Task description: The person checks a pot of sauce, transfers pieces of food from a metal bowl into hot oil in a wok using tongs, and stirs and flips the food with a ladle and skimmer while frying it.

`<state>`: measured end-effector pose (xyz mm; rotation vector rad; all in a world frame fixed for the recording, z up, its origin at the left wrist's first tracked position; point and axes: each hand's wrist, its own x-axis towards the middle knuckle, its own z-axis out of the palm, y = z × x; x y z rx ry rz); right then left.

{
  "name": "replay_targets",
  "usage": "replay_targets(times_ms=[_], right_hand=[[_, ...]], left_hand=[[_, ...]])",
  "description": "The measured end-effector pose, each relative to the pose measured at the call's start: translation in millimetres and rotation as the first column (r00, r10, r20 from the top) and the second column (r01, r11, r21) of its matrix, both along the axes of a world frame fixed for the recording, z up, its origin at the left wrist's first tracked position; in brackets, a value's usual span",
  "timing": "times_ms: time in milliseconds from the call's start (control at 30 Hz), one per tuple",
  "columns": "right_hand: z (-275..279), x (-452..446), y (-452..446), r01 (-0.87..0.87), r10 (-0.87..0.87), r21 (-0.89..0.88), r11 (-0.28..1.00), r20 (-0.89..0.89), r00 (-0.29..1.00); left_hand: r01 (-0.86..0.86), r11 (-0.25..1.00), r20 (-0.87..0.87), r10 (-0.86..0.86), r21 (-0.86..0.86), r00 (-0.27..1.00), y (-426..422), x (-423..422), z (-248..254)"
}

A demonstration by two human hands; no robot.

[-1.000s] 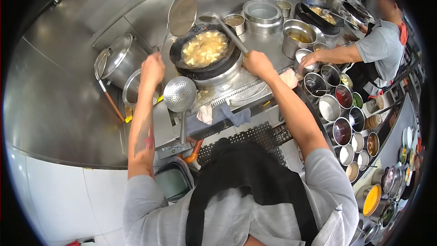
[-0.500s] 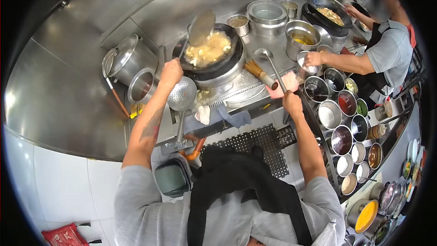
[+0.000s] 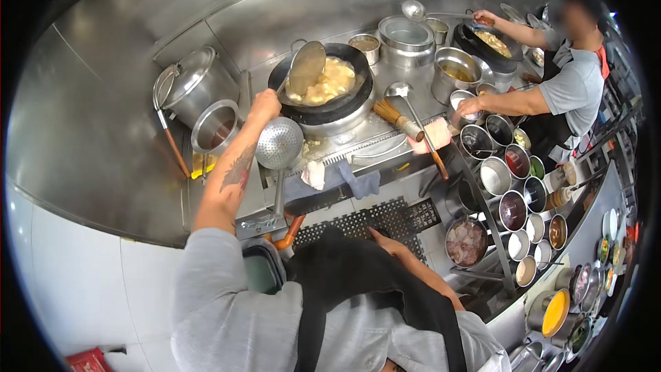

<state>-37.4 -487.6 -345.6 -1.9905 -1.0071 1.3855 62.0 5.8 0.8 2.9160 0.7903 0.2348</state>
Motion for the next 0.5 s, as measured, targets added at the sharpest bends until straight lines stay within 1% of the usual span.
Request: replay_targets(times_ms=[33, 67, 100, 133, 167, 200, 233, 267, 300, 333, 367, 400, 433, 467, 500], right_hand=[[-24.0, 4.3, -3.1, 0.011, 0.007, 0.082, 0.997, -0.216, 0.976], [-10.7, -12.6, -5.7, 0.016, -0.001, 0.069, 0.998, -0.21, 0.978], [8.6, -33.6, -13.8, 0.155, -0.153, 0.019, 0.988, -0.076, 0.985], [26.3, -54.4, -14.4, 0.297, -0.296, -0.009, 0.955, 0.066, 0.953], [-14.5, -85.6, -11.1, 0.33, -0.294, -0.088, 0.94, 0.28, 0.914], [-63.6, -112.9, -9.2, 0.376, -0.262, -0.159, 0.913, 0.478, 0.838], [18.9, -137.7, 14.3, 0.449, -0.375, -0.126, 0.884, 0.38, 0.846], [38.9, -139.7, 25.6, 0.459, -0.382, -0.134, 0.878, 0.381, 0.842], [48.5, -146.5, 33.2, 0.422, -0.409, -0.068, 0.904, 0.153, 0.9], [57.3, -162.2, 34.5, 0.402, -0.4, 0.003, 0.916, -0.088, 0.912], [70.6, -175.5, 30.5, 0.46, -0.48, -0.148, 0.876, -0.372, 0.795], [71.9, -190.9, 24.1, 0.47, -0.495, -0.16, 0.868, -0.364, 0.789], [68.4, -213.1, 13.8, 0.662, -0.682, -0.164, 0.731, -0.195, 0.705], [63.1, -234.8, 1.2, 0.82, -0.828, -0.12, 0.559, -0.025, 0.561], [58.1, -257.5, -19.2, 0.858, -0.844, -0.144, 0.493, 0.16, 0.512]], left_hand=[[0.011, 1.0, 0.009, -0.011, -0.006, 1.0, 4.1, -5.5, 11.0], [-0.017, 1.0, 0.096, 0.02, -0.026, 0.995, 0.1, -18.2, 26.9], [-0.048, 0.998, 0.18, 0.056, -0.052, 0.982, -0.4, -32.1, 34.9], [-0.042, 0.997, 0.183, 0.054, -0.066, 0.982, 5.1, -43.7, 33.5], [-0.038, 0.995, 0.297, 0.065, -0.096, 0.953, 11.5, -51.2, 33.9], [-0.029, 0.992, 0.403, 0.078, -0.126, 0.912, 19.7, -56.9, 32.0], [-0.018, 0.99, 0.4, 0.072, -0.137, 0.914, 34.6, -55.2, 16.0], [0.012, 0.997, 0.348, 0.017, -0.082, 0.937, 54.8, -43.2, -5.7], [0.049, 0.998, 0.289, -0.039, -0.028, 0.956, 71.4, -33.8, -18.7], [0.064, 0.997, 0.276, -0.05, -0.041, 0.96, 83.0, -28.8, -23.4], [0.063, 0.997, 0.155, -0.054, -0.051, 0.986, 92.4, -20.0, -24.4], [0.059, 0.996, 0.04, -0.057, -0.059, 0.998, 97.2, -17.0, -24.9], [0.07, 0.995, 0.044, -0.067, -0.07, 0.997, 97.3, -24.6, -18.1], [0.099, 0.992, 0.161, -0.086, -0.074, 0.983, 95.2, -35.6, 0.0], [0.128, 0.989, 0.271, -0.103, -0.075, 0.957, 91.1, -50.4, 16.0]])
